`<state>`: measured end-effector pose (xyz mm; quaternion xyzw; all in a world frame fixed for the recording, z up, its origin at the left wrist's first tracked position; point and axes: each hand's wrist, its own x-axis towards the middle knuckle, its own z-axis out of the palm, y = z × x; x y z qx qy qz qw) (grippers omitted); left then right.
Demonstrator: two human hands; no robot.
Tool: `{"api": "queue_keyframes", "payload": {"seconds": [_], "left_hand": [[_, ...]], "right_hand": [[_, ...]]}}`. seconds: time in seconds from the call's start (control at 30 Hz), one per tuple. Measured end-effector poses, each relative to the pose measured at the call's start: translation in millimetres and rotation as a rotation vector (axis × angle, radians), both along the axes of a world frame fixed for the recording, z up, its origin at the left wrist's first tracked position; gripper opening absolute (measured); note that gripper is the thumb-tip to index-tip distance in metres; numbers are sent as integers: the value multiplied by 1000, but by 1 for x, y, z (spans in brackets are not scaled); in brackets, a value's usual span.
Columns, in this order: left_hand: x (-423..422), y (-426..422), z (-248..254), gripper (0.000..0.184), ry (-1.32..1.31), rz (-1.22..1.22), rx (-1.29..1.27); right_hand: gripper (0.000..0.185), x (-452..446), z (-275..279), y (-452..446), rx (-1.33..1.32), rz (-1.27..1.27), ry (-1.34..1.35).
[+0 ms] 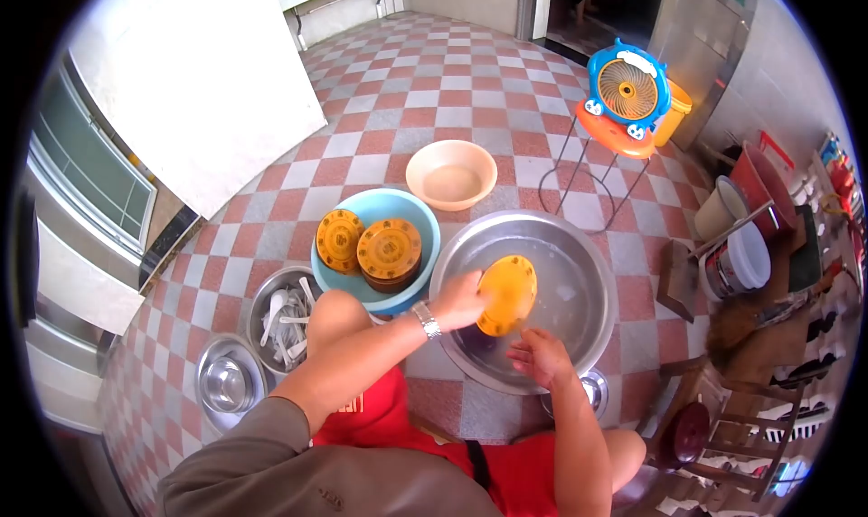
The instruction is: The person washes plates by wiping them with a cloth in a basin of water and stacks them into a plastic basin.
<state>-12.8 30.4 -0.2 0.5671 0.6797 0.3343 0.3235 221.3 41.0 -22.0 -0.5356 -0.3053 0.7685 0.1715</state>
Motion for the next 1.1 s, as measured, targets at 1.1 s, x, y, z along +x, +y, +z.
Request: {"api": "queue_keyframes", "payload": {"seconds": [1.1], "left_hand": [[-287, -59, -10, 46, 1025, 333, -19]], "right_hand": [[35, 12, -125, 48, 692, 391, -1020]]}}
